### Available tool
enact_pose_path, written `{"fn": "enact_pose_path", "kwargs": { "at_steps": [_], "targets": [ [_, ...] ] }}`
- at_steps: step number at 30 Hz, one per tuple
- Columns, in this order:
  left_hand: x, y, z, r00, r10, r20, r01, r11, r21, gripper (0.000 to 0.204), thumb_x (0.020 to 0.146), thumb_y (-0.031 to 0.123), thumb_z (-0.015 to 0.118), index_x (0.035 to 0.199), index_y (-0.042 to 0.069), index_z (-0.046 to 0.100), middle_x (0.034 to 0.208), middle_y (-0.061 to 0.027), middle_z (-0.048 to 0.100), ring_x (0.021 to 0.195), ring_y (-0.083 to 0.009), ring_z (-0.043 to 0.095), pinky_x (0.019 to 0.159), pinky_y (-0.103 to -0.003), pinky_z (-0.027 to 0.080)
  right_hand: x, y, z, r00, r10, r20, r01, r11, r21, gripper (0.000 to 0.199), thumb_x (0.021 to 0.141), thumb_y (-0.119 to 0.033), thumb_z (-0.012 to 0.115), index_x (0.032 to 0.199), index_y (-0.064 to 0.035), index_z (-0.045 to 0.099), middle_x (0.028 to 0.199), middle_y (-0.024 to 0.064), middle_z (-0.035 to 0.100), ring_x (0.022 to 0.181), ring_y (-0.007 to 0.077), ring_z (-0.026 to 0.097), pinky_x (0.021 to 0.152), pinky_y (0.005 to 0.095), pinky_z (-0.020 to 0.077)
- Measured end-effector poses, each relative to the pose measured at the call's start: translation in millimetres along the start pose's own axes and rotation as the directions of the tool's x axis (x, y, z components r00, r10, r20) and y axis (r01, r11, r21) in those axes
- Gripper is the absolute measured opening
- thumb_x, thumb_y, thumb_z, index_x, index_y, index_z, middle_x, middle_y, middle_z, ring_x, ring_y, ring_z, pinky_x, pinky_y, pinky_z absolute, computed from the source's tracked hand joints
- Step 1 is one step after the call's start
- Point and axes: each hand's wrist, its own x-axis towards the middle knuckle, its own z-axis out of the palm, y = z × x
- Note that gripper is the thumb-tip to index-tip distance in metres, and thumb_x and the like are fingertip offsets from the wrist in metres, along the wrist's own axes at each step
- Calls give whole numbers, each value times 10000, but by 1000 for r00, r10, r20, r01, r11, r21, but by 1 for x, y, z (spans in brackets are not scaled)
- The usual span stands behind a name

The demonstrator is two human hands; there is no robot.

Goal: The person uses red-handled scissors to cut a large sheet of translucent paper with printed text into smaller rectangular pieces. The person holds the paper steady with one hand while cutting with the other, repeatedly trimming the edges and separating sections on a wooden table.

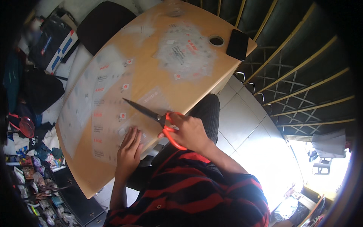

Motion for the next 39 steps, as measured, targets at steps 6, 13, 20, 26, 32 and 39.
{"fn": "enact_pose_path", "kwargs": {
  "at_steps": [6,13,20,26,32,39],
  "targets": [
    [-10,22,26,983,3,-182,25,988,150,438,930,114,575,1340,-35,535,1436,-218,491,1357,-389,441,1128,-479,351,-12,11,4,995,-74,65,54,962,268,511,789,-391,792,1078,-5,624,628,178,580,618,381,623,565,429,463],
    [1,24,1,811,-345,-473,276,938,-212,420,1014,138,439,1400,-20,492,1442,-221,492,1341,-363,471,1117,-449,359,-11,17,21,983,-91,159,4,879,476,454,820,-397,773,920,5,587,611,168,562,621,365,610,575,423,446],
    [50,48,23,982,39,-187,22,950,312,474,903,144,619,1343,-12,543,1408,-273,488,1355,-437,418,1111,-525,346,-16,34,-6,950,-150,272,15,896,443,467,858,-433,734,900,14,607,747,142,676,726,322,682,641,368,510],
    [21,26,-3,955,26,-295,-27,1000,1,322,831,-16,641,1151,-22,678,1078,-222,698,1005,-363,687,882,-450,533,-54,88,-17,860,-394,325,-79,525,847,410,932,-402,671,879,3,635,702,109,666,604,239,641,581,335,486],
    [136,34,-77,531,16,-847,21,999,32,194,947,40,607,1095,-38,704,954,-184,738,867,-239,713,836,-369,536,-93,148,28,507,-346,789,-497,631,596,494,992,-452,556,854,4,684,748,88,705,607,109,627,514,254,456],
    [287,46,-9,830,488,-269,-433,869,240,417,910,126,632,1310,16,588,1334,-175,587,1244,-341,545,1033,-460,426,-111,161,60,406,-47,913,-701,624,344,550,973,-535,531,809,-24,650,710,83,702,477,101,561,440,230,409]
  ]
}}
